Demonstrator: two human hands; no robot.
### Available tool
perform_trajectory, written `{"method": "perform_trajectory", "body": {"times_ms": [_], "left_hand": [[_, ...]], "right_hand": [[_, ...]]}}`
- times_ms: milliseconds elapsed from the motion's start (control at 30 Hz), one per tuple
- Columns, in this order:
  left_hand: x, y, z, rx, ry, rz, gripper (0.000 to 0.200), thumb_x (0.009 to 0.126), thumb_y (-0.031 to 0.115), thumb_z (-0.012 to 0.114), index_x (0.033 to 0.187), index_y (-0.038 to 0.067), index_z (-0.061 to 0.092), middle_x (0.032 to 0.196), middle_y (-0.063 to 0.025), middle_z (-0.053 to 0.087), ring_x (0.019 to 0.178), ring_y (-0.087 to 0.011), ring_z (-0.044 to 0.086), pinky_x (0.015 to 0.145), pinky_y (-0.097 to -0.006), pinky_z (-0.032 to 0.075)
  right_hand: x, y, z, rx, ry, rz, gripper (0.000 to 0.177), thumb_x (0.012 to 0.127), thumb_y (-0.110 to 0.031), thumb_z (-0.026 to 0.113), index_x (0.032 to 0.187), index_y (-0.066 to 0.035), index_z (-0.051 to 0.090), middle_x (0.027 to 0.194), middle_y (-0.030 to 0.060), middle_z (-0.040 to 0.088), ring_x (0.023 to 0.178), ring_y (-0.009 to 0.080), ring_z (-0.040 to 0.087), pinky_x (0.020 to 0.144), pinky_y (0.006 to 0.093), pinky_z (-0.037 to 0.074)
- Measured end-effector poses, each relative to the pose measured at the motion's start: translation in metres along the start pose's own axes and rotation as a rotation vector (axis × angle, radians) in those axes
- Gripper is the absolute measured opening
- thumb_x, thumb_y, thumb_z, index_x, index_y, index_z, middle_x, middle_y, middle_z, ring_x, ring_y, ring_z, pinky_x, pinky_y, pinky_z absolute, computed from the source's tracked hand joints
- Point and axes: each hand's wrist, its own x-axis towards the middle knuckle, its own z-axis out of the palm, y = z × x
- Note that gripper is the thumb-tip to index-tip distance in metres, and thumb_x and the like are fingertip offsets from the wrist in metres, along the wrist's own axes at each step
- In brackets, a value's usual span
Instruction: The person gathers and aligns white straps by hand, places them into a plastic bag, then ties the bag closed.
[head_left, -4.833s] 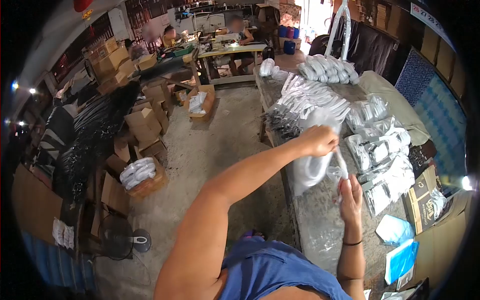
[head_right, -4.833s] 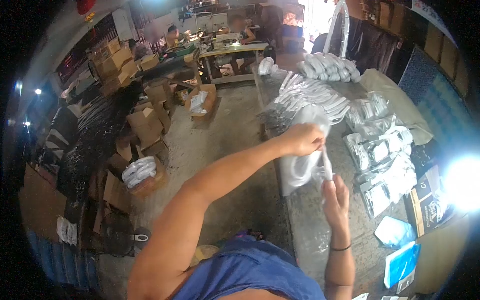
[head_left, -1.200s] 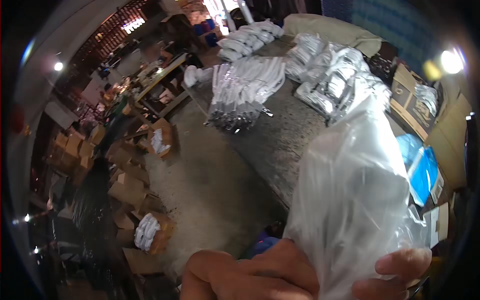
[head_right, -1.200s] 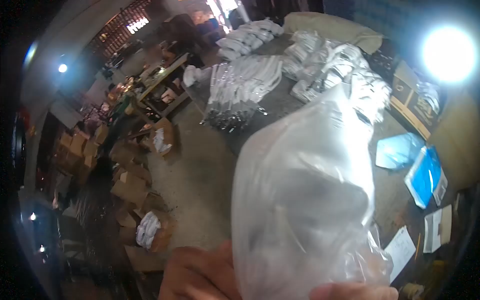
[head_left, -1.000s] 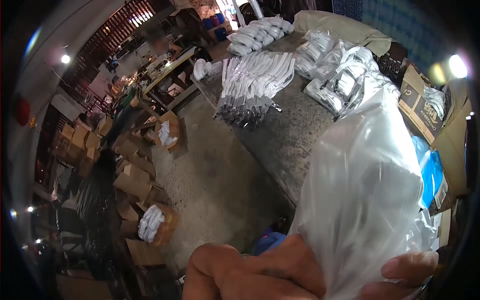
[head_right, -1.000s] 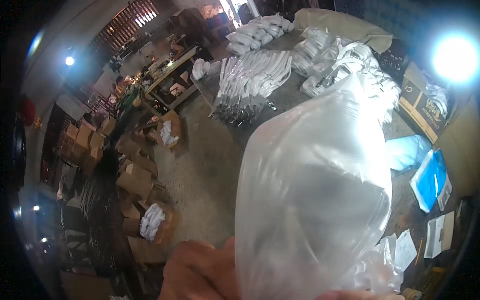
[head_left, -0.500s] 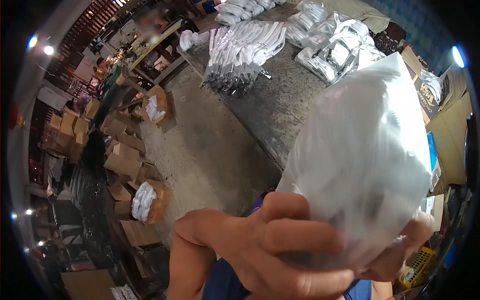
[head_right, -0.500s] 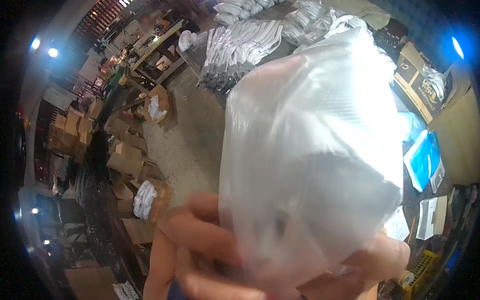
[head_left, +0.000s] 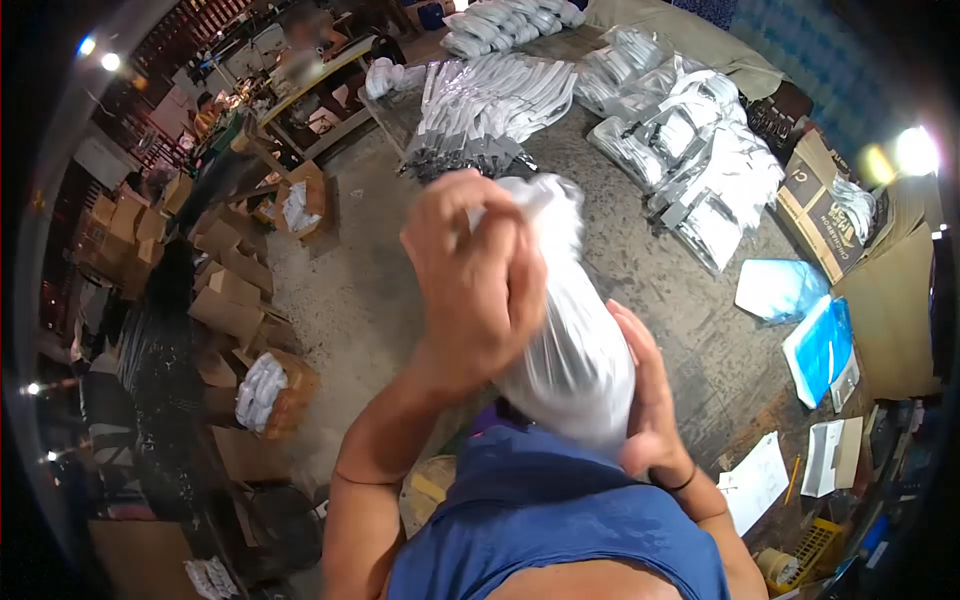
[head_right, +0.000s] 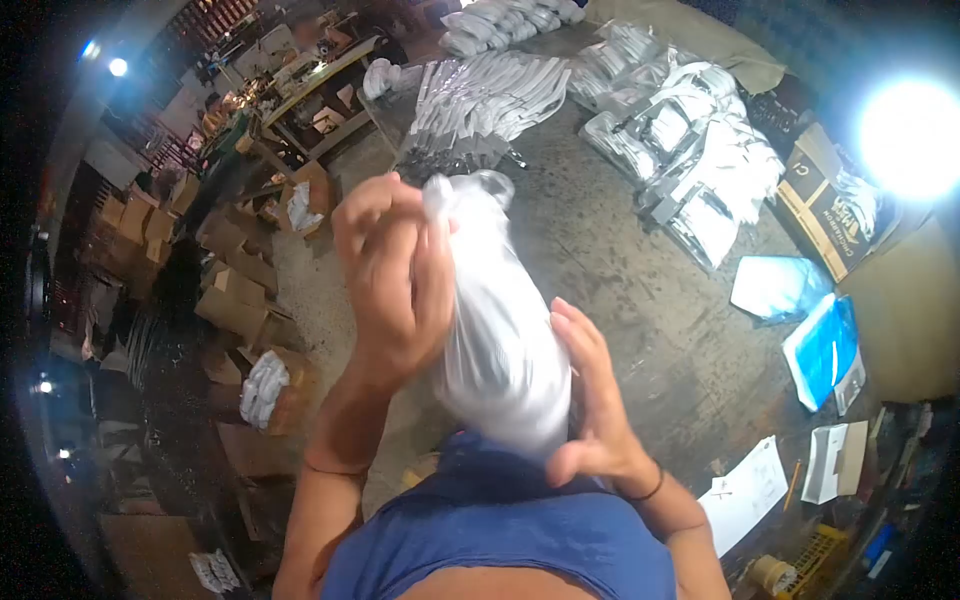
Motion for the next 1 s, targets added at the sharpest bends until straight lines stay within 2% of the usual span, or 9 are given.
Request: {"method": "perform_trajectory", "body": {"times_ms": [100, 133, 167, 333, 433, 467, 567, 733, 1000], "left_hand": [[0.000, -0.002, 0.019, 0.075, 0.027, -0.076, 0.013, 0.076, 0.006, 0.058, 0.088, 0.000, 0.056, 0.098, -0.0128, 0.051, 0.100, -0.0332, 0.049, 0.087, -0.0455, 0.034], [0.004, -0.002, 0.025, 0.055, 0.078, -0.062, 0.012, 0.075, 0.008, 0.060, 0.083, 0.001, 0.056, 0.097, -0.0122, 0.051, 0.098, -0.0325, 0.050, 0.086, -0.0455, 0.035], [0.008, -0.005, 0.025, 0.058, 0.087, -0.065, 0.012, 0.075, 0.008, 0.060, 0.083, 0.001, 0.056, 0.097, -0.0122, 0.051, 0.098, -0.0325, 0.050, 0.086, -0.0455, 0.035], [0.063, -0.045, -0.028, -0.013, -0.096, 0.011, 0.021, 0.084, 0.021, 0.063, 0.092, 0.002, 0.060, 0.104, -0.0111, 0.054, 0.098, -0.0278, 0.052, 0.088, -0.0418, 0.040], [0.047, -0.134, -0.073, -0.460, 0.016, -0.484, 0.051, 0.084, 0.044, 0.065, 0.114, 0.004, 0.058, 0.114, -0.0083, 0.055, 0.106, -0.0224, 0.053, 0.090, -0.0397, 0.044], [0.004, -0.177, -0.072, -0.634, -0.045, -0.647, 0.058, 0.082, 0.049, 0.065, 0.120, 0.006, 0.054, 0.114, -0.0074, 0.056, 0.107, -0.0215, 0.053, 0.090, -0.0388, 0.045], [-0.108, -0.214, -0.040, -1.366, -0.085, -1.164, 0.071, 0.079, 0.058, 0.065, 0.128, 0.009, 0.050, 0.115, -0.0063, 0.058, 0.110, -0.0201, 0.054, 0.092, -0.0355, 0.046], [-0.164, -0.268, -0.049, -1.245, -0.147, -1.280, 0.068, 0.078, 0.055, 0.067, 0.126, 0.008, 0.052, 0.114, -0.0037, 0.059, 0.106, -0.0164, 0.056, 0.091, -0.0316, 0.046], [-0.189, -0.355, -0.072, -1.104, 0.075, -1.388, 0.042, 0.087, 0.036, 0.066, 0.118, 0.008, 0.059, 0.111, -0.0032, 0.061, 0.099, -0.0130, 0.056, 0.084, -0.0274, 0.046]], "right_hand": [[0.007, 0.024, 0.014, -0.411, 0.132, -0.283, 0.130, 0.047, -0.062, 0.081, 0.144, 0.001, 0.021, 0.146, 0.0286, 0.020, 0.136, 0.0392, 0.025, 0.109, 0.0489, 0.023], [0.015, 0.037, 0.014, -0.447, 0.171, -0.157, 0.137, 0.043, -0.056, 0.085, 0.144, 0.005, 0.015, 0.147, 0.0212, 0.022, 0.134, 0.0285, 0.030, 0.110, 0.0408, 0.023], [0.029, 0.053, 0.008, -0.564, 0.212, -0.235, 0.126, 0.049, -0.048, 0.089, 0.142, 0.004, 0.022, 0.144, 0.0190, 0.030, 0.131, 0.0273, 0.036, 0.109, 0.0395, 0.026], [0.085, 0.062, 0.021, 0.432, 0.478, -0.082, 0.074, 0.068, -0.016, 0.079, 0.128, 0.003, 0.041, 0.119, 0.0128, 0.055, 0.111, 0.0229, 0.055, 0.096, 0.0366, 0.044], [0.104, 0.075, 0.025, 0.728, 0.434, 0.114, 0.071, 0.070, -0.015, 0.076, 0.128, 0.002, 0.041, 0.120, 0.0136, 0.055, 0.110, 0.0240, 0.055, 0.095, 0.0374, 0.046], [0.104, 0.091, 0.029, 0.620, 0.385, 0.171, 0.070, 0.077, -0.029, 0.070, 0.132, 0.001, 0.038, 0.125, 0.0140, 0.053, 0.113, 0.0245, 0.054, 0.097, 0.0405, 0.045], [0.113, 0.131, 0.055, 0.694, 0.336, 0.296, 0.065, 0.080, -0.032, 0.066, 0.131, -0.001, 0.039, 0.122, 0.0136, 0.055, 0.111, 0.0241, 0.056, 0.096, 0.0397, 0.046], [0.141, 0.186, 0.082, 0.539, 0.266, 0.620, 0.066, 0.084, -0.042, 0.062, 0.134, -0.005, 0.038, 0.116, 0.0109, 0.058, 0.107, 0.0226, 0.059, 0.068, 0.0383, 0.057], [0.208, 0.231, 0.138, 0.479, 0.103, 0.524, 0.079, 0.077, -0.043, 0.072, 0.137, -0.006, 0.036, 0.128, 0.0113, 0.052, 0.115, 0.0250, 0.054, 0.096, 0.0391, 0.046]]}}
